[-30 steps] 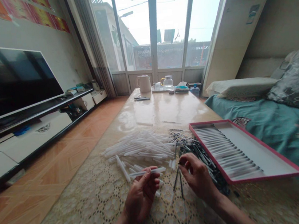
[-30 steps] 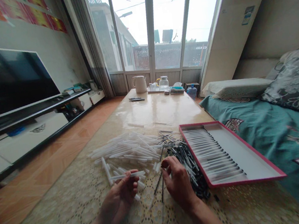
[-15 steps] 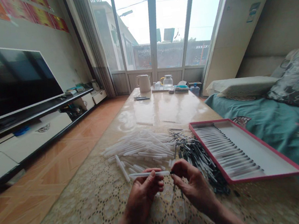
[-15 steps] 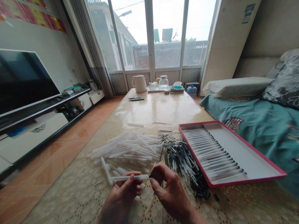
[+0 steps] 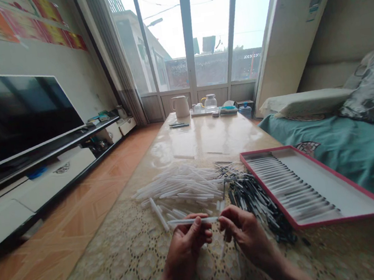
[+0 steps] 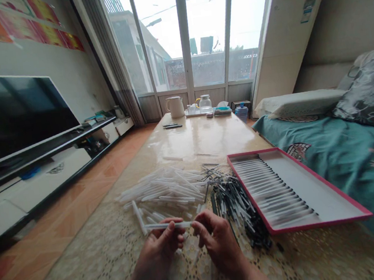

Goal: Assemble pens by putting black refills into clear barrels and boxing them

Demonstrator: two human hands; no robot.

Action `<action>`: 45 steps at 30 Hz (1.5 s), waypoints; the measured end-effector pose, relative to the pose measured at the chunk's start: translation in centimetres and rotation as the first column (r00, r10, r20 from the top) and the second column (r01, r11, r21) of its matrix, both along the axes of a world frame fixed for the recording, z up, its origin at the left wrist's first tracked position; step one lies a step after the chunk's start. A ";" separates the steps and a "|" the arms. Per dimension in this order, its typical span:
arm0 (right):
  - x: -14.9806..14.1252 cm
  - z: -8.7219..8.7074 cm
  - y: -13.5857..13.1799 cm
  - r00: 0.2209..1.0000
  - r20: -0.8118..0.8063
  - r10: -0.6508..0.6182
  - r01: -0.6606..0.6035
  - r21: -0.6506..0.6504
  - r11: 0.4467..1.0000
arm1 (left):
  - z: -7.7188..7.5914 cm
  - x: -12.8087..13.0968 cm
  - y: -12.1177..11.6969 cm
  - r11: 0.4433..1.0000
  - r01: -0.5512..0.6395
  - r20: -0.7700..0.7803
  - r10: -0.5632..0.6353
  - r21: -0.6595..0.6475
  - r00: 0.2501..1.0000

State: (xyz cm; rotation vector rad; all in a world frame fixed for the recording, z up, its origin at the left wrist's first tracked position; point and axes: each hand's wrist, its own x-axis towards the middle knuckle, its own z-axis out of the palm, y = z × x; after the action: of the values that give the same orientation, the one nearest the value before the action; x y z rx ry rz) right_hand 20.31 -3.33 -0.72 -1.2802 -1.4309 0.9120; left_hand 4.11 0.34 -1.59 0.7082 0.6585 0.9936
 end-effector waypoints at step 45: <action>0.3 0.1 -0.5 0.876 0.479 -0.053 -0.016 0.137 0.990 | 0.6 0.0 -0.1 0.998 -0.027 -0.090 0.031 0.048 0.995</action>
State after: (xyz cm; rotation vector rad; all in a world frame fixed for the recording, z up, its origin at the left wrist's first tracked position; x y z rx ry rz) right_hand 20.61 -3.80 -0.62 -1.4773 -1.8272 0.4793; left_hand 4.14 0.20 -1.01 0.7905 0.7278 1.0110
